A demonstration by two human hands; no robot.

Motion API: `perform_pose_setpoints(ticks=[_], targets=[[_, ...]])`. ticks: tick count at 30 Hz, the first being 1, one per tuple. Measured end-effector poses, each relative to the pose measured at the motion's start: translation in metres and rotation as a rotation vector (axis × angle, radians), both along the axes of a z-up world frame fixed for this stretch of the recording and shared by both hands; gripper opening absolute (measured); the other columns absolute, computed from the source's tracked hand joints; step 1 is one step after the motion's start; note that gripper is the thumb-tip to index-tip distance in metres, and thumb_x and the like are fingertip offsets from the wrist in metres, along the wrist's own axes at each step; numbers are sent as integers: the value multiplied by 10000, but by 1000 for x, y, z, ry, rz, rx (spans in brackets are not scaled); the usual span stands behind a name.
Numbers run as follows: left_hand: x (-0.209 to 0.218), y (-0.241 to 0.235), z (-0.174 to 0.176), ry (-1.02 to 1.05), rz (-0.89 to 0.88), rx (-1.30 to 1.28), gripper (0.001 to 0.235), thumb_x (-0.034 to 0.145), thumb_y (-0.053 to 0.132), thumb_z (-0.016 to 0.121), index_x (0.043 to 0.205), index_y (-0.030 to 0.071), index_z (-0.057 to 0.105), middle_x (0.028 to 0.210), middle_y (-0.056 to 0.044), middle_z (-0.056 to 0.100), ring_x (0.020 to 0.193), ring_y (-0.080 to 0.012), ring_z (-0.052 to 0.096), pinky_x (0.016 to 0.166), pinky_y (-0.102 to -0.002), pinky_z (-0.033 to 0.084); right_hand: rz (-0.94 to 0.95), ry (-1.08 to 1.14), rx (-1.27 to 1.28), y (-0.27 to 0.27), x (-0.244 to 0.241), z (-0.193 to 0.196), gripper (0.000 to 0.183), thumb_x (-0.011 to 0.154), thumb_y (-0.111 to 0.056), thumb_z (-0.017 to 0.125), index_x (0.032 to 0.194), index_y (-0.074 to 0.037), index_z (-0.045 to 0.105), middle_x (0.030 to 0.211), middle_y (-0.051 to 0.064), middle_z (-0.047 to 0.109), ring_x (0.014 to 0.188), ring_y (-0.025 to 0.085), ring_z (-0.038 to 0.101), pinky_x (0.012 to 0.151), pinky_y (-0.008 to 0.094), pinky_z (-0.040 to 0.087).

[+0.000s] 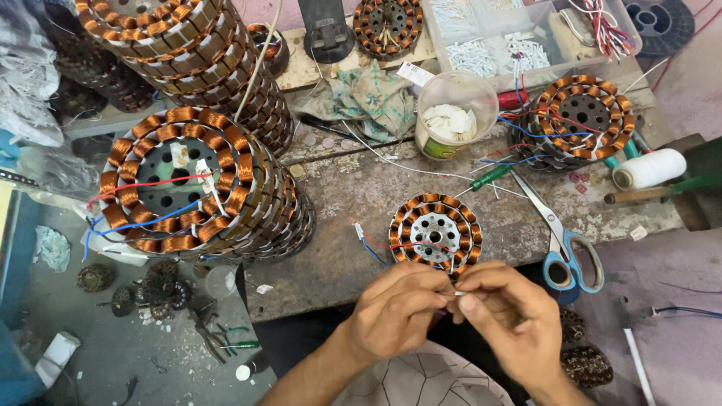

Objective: The person applies small white insulating strips to the copper coils of fan stators by hand. They use a screwdriver-like tool to tuck the material into place and move finished stators aside on the workbench.

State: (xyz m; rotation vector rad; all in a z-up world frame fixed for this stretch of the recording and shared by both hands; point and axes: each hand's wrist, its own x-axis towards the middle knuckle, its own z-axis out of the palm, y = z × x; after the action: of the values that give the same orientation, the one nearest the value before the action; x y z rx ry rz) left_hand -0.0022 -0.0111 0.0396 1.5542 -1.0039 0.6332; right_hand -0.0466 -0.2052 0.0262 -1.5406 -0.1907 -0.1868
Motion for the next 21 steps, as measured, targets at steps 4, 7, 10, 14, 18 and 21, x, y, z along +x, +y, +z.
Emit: perform_pose_setpoints(ticks=[4, 7, 10, 14, 18, 21], targets=[[14, 7, 5, -31, 8, 143, 283, 967, -33, 742, 1212, 19, 610, 1157, -113, 680, 1059, -320, 708, 982, -440, 576, -126, 133, 53, -2, 5, -8, 168, 856, 86, 731, 1018, 65, 692, 1019, 140, 734, 766, 169, 721, 678, 271, 596], [22, 4, 11, 195, 137, 199, 421, 867, 147, 768, 1240, -6, 645, 1279, -130, 640, 1206, -359, 607, 1088, -519, 460, -421, 10, -240, 7, 12, -8, 239, 862, 31, 765, 1072, 40, 648, 945, 82, 729, 806, 102, 700, 754, 229, 582], [33, -4, 12, 258, 203, 359, 393, 793, 170, 762, 1164, 50, 711, 1364, -152, 608, 1332, -382, 483, 1143, -521, 361, -489, -24, -494, 16, 14, 2, 176, 842, 37, 785, 980, 38, 676, 879, 61, 735, 746, 93, 703, 698, 230, 576], [38, -9, 9, 295, 182, 327, 220, 757, 140, 763, 969, 94, 728, 1290, -98, 641, 1340, -350, 502, 1151, -502, 351, -461, -135, -596, 24, 13, 17, 151, 820, 50, 779, 944, 20, 698, 921, 82, 724, 757, 112, 712, 697, 241, 574], [36, -12, 0, 325, 207, 264, 138, 724, 133, 758, 857, 114, 726, 1229, -52, 664, 1319, -336, 531, 1127, -487, 369, -450, -195, -702, 28, 12, 24, 160, 812, 50, 776, 946, 9, 698, 914, 102, 714, 750, 153, 718, 694, 272, 574], [34, -14, -4, 316, 226, 242, 132, 723, 123, 763, 847, 110, 718, 1180, -42, 667, 1295, -329, 544, 1115, -490, 368, -433, -224, -782, 29, 12, 28, 188, 799, 33, 787, 962, -1, 701, 928, 115, 708, 763, 194, 724, 692, 295, 577]])
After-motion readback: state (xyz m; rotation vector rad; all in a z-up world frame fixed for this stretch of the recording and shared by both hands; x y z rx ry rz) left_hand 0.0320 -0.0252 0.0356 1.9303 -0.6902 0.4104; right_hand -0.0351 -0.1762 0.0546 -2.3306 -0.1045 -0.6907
